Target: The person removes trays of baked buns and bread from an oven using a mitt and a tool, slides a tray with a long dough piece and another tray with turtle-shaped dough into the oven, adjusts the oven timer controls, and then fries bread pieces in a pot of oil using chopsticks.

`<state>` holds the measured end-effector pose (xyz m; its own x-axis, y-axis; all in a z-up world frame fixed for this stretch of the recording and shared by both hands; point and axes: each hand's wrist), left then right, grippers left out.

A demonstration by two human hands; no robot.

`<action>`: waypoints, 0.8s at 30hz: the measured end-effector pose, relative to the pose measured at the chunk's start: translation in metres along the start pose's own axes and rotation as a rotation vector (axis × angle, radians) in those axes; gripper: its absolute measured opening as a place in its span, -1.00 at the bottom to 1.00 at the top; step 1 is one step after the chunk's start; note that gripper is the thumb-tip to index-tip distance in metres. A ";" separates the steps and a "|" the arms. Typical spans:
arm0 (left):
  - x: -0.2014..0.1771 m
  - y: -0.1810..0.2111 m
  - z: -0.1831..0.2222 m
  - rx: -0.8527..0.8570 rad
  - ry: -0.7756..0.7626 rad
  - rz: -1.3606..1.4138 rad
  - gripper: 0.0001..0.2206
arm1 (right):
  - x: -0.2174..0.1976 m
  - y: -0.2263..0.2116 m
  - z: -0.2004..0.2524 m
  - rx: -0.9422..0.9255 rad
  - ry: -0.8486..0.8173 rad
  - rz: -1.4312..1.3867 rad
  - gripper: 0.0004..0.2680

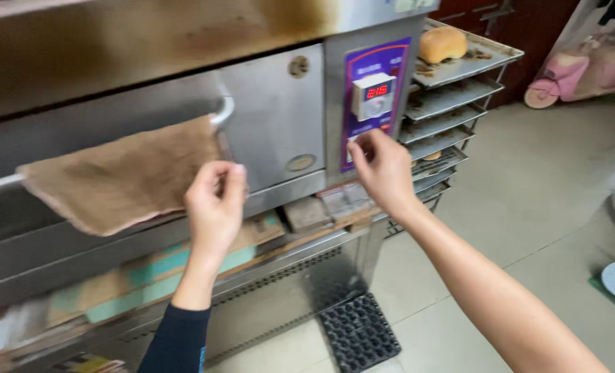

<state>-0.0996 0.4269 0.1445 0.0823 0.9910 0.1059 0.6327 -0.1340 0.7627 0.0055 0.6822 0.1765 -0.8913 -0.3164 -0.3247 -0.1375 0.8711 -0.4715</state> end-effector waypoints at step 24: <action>0.234 -0.006 -0.031 0.645 -0.258 -0.468 -0.54 | -0.044 0.141 -0.085 -0.093 -0.189 -0.003 -0.79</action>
<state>-0.1083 0.6591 0.1849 -0.1745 0.9240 -0.3402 0.9554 0.2424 0.1684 -0.0121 0.8513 0.1940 -0.7952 -0.3762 -0.4756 -0.1873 0.8983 -0.3975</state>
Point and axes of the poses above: each hand's wrist, its own z-axis away from the middle knuckle, its own x-axis out of the palm, y = z × x, and after that the axes turned 9 degrees about y, right-handed
